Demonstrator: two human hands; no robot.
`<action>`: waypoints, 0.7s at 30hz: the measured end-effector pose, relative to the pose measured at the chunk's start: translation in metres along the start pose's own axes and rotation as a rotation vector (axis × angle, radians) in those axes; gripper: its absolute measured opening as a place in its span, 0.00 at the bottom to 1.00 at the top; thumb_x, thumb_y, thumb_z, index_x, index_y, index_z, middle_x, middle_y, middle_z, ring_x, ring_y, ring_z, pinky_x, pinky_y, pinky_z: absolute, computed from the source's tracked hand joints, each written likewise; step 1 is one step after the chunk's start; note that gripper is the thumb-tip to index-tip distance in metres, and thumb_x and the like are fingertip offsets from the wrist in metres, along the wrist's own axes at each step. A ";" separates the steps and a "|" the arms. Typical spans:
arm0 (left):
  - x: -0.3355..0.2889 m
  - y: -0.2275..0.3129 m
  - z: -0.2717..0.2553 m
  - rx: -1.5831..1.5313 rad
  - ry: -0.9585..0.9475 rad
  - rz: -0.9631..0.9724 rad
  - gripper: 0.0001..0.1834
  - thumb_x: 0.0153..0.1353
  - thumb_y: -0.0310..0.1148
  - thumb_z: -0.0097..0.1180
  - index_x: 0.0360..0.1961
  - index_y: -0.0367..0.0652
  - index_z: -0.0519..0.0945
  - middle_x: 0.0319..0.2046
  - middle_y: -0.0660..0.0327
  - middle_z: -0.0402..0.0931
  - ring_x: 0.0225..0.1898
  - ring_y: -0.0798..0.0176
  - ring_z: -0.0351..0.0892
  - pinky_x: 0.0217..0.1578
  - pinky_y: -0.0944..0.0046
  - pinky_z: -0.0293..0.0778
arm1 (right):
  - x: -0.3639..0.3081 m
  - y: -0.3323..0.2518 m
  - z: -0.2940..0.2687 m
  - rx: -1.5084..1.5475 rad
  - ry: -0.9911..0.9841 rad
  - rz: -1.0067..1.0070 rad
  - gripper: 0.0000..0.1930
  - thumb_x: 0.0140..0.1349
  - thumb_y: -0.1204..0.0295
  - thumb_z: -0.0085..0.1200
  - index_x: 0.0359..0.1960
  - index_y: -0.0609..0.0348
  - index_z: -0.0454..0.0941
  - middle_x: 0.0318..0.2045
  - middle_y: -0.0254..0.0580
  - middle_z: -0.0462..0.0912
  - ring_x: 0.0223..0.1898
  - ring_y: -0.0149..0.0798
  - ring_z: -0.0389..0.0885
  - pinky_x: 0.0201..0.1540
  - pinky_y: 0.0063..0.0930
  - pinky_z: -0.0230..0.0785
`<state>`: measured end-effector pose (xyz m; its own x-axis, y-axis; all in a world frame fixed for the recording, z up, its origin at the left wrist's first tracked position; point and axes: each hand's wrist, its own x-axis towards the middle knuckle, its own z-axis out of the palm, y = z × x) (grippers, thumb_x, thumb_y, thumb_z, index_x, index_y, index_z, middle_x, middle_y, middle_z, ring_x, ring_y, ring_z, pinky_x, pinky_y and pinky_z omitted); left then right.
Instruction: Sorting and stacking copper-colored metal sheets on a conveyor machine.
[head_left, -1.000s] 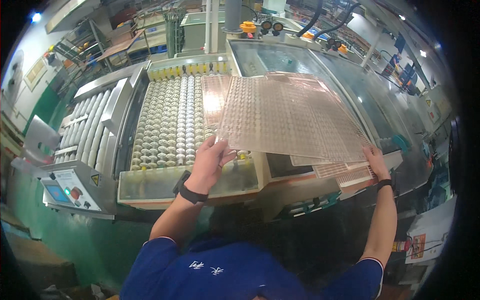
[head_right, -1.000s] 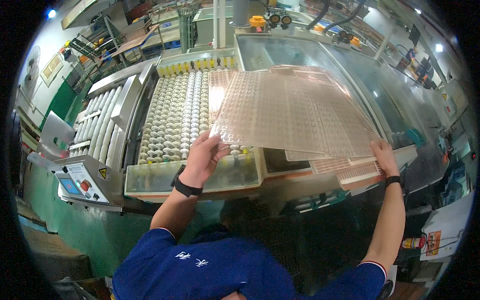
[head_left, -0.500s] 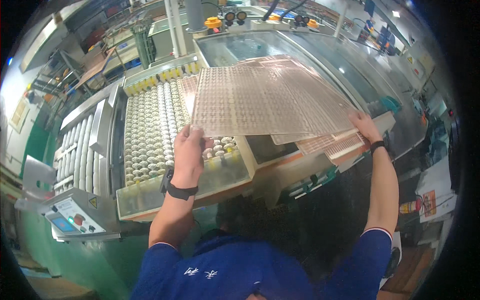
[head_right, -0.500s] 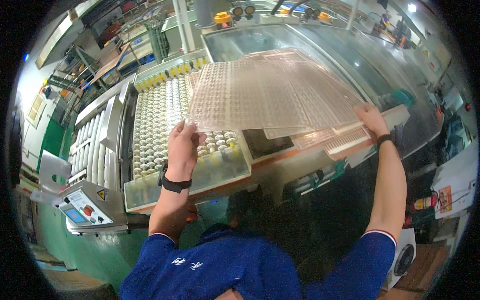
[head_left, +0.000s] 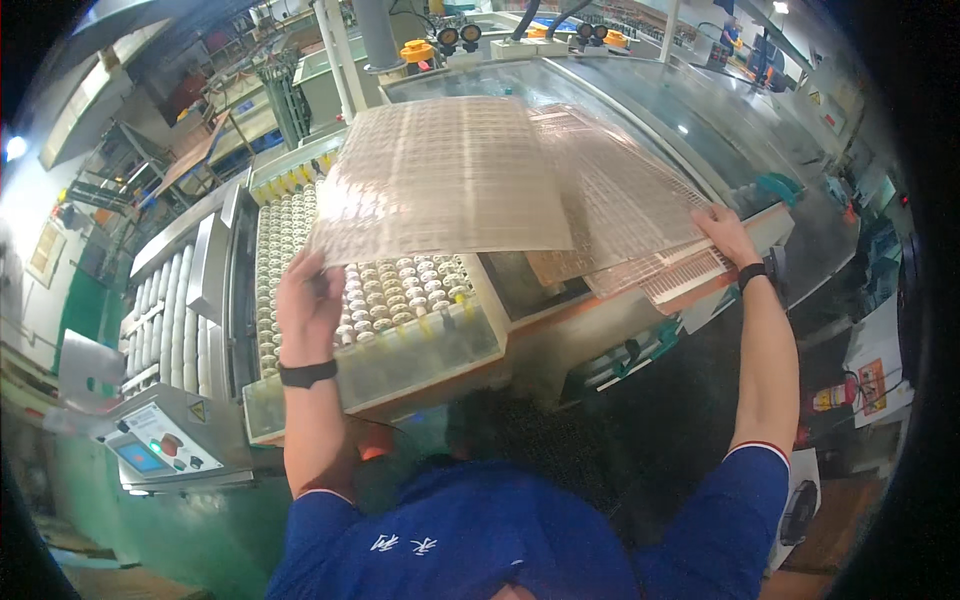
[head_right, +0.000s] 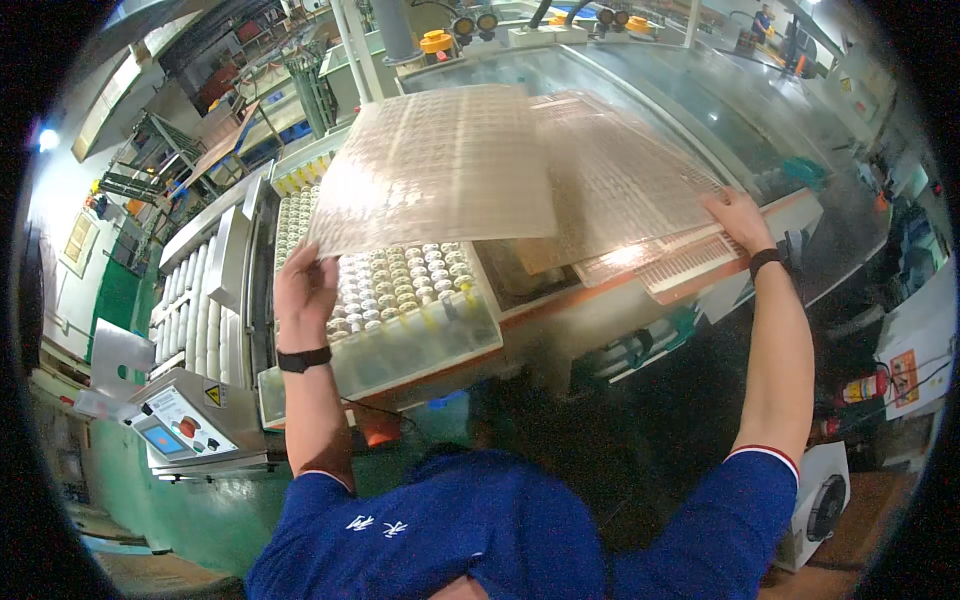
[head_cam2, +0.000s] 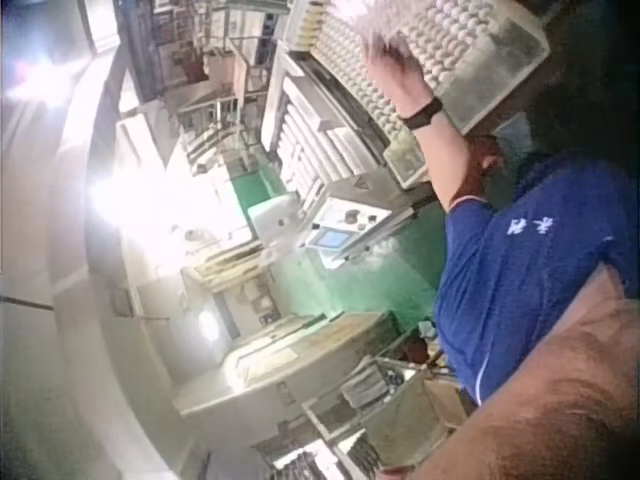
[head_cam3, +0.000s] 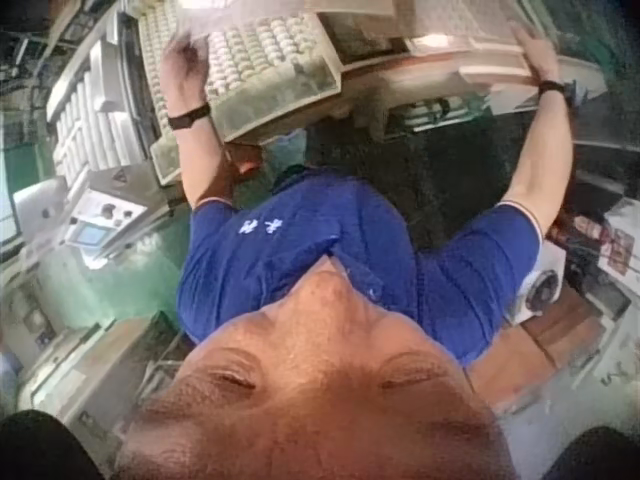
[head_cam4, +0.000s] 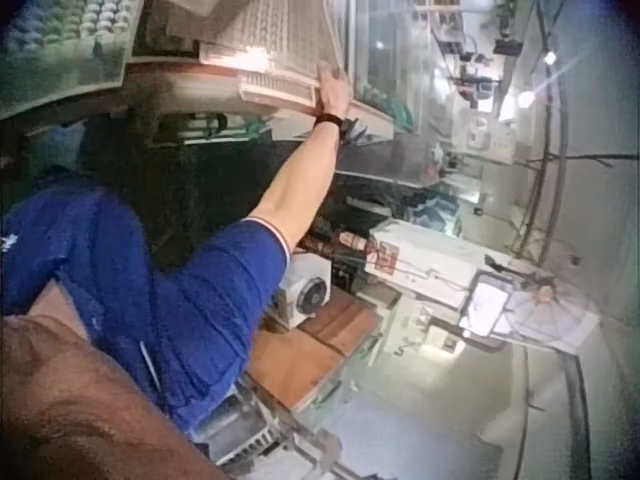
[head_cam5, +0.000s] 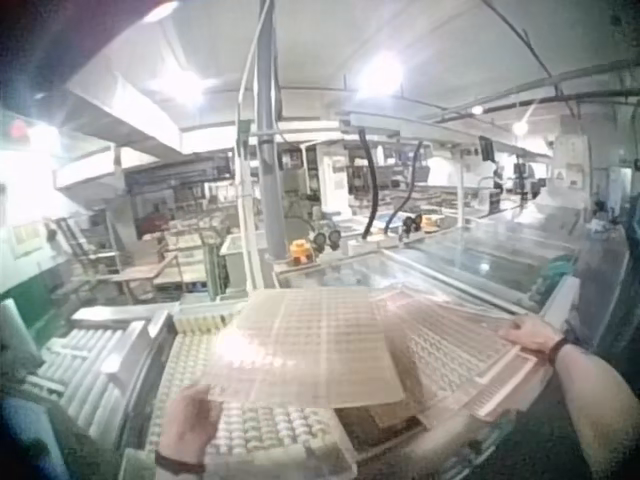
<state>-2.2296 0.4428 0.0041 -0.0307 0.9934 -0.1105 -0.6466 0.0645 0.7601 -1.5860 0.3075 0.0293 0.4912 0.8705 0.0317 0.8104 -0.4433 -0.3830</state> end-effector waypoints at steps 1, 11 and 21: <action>-0.002 0.011 -0.015 -0.036 -0.021 -0.007 0.14 0.66 0.21 0.55 0.53 0.39 0.77 0.44 0.61 0.80 0.42 0.66 0.79 0.38 0.67 0.75 | -0.002 0.006 0.006 -0.048 0.125 -0.002 0.47 0.61 0.41 0.54 0.66 0.77 0.66 0.63 0.70 0.72 0.67 0.59 0.70 0.68 0.39 0.61; 0.036 0.049 -0.221 0.205 0.120 0.065 0.13 0.67 0.21 0.50 0.51 0.45 0.77 0.40 0.67 0.81 0.39 0.69 0.80 0.40 0.66 0.77 | -0.007 0.003 0.006 -0.057 0.133 -0.038 0.36 0.65 0.41 0.51 0.49 0.71 0.77 0.52 0.65 0.79 0.55 0.59 0.77 0.58 0.43 0.66; 0.077 0.007 -0.262 0.503 0.210 -0.185 0.04 0.65 0.21 0.49 0.35 0.35 0.76 0.30 0.59 0.76 0.29 0.61 0.79 0.28 0.63 0.78 | 0.000 0.012 0.008 -0.028 0.114 -0.052 0.43 0.64 0.42 0.52 0.63 0.76 0.69 0.59 0.66 0.76 0.62 0.57 0.74 0.65 0.39 0.62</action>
<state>-2.4360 0.4946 -0.1663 -0.1352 0.9244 -0.3567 -0.2155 0.3239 0.9212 -1.5784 0.3041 0.0171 0.4805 0.8630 0.1563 0.8434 -0.4058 -0.3522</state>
